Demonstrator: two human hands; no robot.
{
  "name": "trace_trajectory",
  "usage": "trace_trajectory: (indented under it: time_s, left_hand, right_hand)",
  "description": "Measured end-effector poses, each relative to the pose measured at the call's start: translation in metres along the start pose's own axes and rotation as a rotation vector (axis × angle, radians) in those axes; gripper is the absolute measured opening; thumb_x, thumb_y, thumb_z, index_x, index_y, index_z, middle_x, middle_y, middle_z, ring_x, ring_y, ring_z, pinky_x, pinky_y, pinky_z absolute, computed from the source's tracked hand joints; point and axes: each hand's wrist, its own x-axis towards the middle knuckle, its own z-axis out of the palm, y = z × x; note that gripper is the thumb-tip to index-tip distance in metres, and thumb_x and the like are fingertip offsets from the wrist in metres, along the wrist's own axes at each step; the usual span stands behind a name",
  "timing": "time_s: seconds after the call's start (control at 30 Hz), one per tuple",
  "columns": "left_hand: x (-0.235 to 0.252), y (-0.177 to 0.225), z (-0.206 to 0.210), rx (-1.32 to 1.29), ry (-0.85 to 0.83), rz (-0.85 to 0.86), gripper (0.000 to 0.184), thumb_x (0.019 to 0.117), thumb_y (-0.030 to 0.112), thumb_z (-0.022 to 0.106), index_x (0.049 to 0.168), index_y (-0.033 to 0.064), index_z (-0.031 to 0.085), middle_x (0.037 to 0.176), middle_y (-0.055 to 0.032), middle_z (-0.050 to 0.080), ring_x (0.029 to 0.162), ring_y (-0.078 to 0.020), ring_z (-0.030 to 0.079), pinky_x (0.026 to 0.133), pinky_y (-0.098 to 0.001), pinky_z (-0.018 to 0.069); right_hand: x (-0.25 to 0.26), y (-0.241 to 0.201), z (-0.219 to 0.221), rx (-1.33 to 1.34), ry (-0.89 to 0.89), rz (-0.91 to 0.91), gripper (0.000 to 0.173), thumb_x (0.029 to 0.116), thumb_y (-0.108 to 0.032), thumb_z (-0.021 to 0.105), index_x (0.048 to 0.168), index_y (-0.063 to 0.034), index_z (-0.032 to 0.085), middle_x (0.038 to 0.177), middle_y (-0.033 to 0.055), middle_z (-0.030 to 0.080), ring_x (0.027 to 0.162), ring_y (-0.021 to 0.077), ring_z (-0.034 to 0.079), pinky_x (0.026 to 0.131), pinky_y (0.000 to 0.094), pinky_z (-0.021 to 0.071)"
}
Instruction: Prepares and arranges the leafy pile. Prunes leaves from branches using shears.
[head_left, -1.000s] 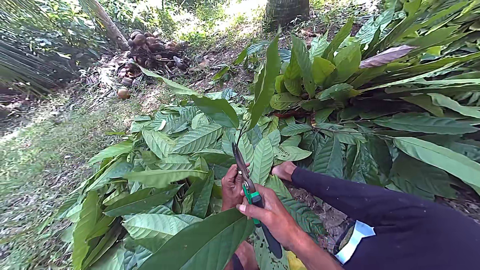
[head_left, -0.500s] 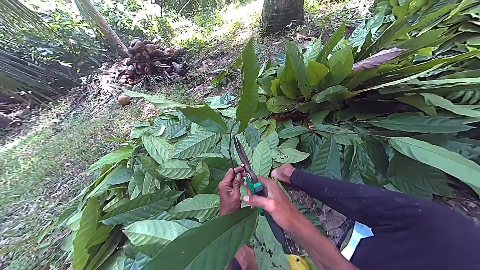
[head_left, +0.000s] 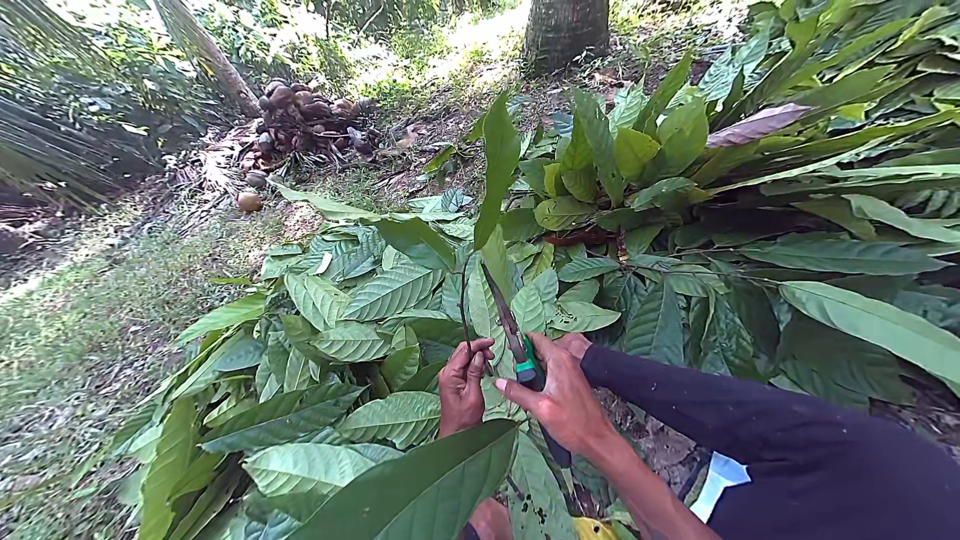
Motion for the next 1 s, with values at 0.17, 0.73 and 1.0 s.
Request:
trace_trajectory:
  time_s: [0.17, 0.73, 1.0]
  left_hand:
    - [0.000, -0.001, 0.001, -0.009, -0.009, 0.022, 0.025, 0.1043, 0.013, 0.051, 0.110, -0.0011, 0.071, 0.096, 0.0042, 0.070, 0.082, 0.0026, 0.062, 0.076, -0.0157, 0.0528]
    - [-0.002, -0.002, -0.002, -0.008, -0.013, -0.001, 0.027, 0.1052, 0.016, 0.052, 0.111, -0.0024, 0.070, 0.095, 0.0034, 0.069, 0.078, 0.0029, 0.060, 0.070, -0.0144, 0.0511]
    - [0.000, 0.001, -0.002, -0.006, 0.032, -0.034, 0.024, 0.1022, 0.006, 0.050, 0.109, -0.0073, 0.069, 0.096, 0.0023, 0.070, 0.082, 0.0032, 0.062, 0.075, -0.0143, 0.0525]
  right_hand:
    - [0.009, -0.013, -0.010, -0.093, -0.004, -0.052, 0.054, 0.0785, -0.033, 0.076, 0.121, -0.0021, 0.061, 0.089, -0.0007, 0.062, 0.074, 0.0025, 0.058, 0.068, 0.0205, 0.0487]
    - [0.016, -0.008, -0.013, 0.030, 0.037, -0.120, 0.030, 0.0769, -0.023, 0.075, 0.102, -0.0072, 0.068, 0.074, -0.0087, 0.064, 0.061, -0.0035, 0.058, 0.057, 0.0143, 0.0486]
    - [-0.015, -0.002, -0.005, 0.309, -0.325, 0.000, 0.033, 0.0818, -0.024, 0.069, 0.109, -0.0069, 0.063, 0.079, -0.0071, 0.061, 0.069, 0.0028, 0.061, 0.065, 0.0210, 0.0522]
